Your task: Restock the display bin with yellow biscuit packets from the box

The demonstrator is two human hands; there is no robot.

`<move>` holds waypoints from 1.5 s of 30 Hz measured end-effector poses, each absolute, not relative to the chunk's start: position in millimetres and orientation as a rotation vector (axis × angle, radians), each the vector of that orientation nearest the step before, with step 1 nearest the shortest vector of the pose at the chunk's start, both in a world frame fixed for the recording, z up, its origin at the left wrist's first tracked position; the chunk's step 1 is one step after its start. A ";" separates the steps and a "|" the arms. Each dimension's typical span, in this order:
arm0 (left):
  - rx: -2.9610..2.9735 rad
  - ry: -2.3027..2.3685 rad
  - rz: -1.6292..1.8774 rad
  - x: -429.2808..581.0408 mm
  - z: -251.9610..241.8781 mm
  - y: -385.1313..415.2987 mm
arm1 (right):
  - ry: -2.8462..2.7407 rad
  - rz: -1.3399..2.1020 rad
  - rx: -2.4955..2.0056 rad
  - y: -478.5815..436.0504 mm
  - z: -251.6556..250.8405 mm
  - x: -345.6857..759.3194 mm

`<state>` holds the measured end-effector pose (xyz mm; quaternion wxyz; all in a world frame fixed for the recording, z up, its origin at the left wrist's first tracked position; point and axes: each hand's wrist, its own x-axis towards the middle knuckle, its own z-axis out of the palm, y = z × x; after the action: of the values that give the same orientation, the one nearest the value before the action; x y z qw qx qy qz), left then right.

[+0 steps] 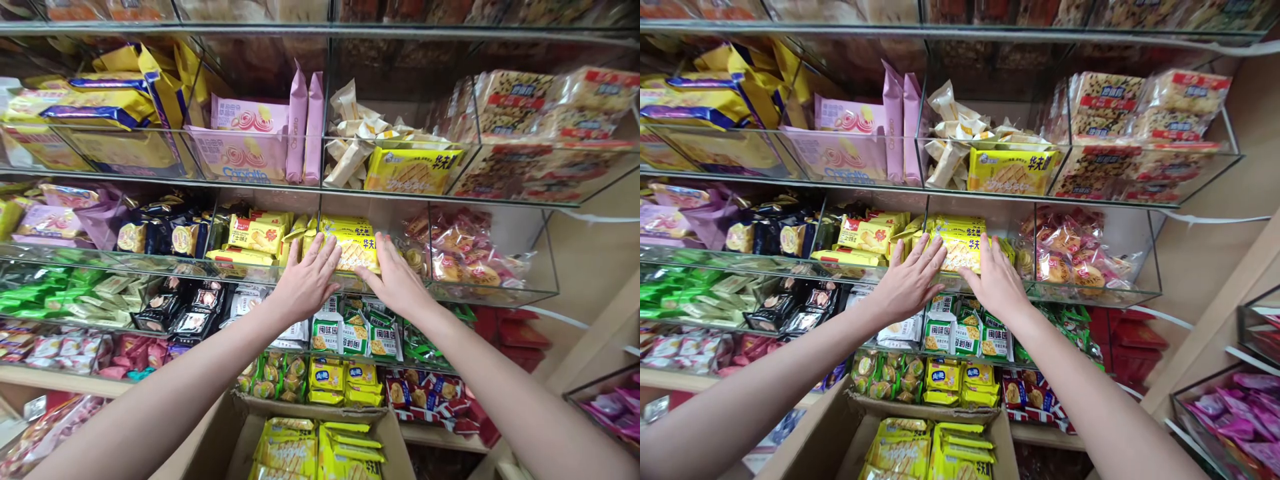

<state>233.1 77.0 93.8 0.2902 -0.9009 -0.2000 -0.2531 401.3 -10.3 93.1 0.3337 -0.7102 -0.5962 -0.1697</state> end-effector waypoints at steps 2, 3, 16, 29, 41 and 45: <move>-2.395 -0.547 -0.677 233.7 92.4 76.5 | -1.547 -0.447 -1.891 -10.3 93.2 399.2; -2.392 -0.551 -0.680 234.4 92.5 76.1 | -1.546 -0.442 -1.898 -10.2 93.9 398.7; -2.379 -0.629 -0.681 237.6 92.0 67.7 | -1.618 -0.263 -1.889 -10.7 105.8 401.4; -2.362 -0.683 -0.694 231.8 88.1 65.0 | -1.447 -0.129 -1.801 -14.7 107.8 418.7; -2.445 -0.707 -0.665 211.1 68.3 59.2 | -1.199 -0.126 -1.520 -8.2 110.9 411.8; -2.459 -0.715 -0.677 206.2 65.7 57.1 | -1.005 0.301 -1.195 -4.3 123.8 414.1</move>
<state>206.2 57.1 65.7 0.2440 -0.9003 -0.2619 -0.2478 414.1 -4.3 123.8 0.7002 -0.5365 -0.4513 0.1352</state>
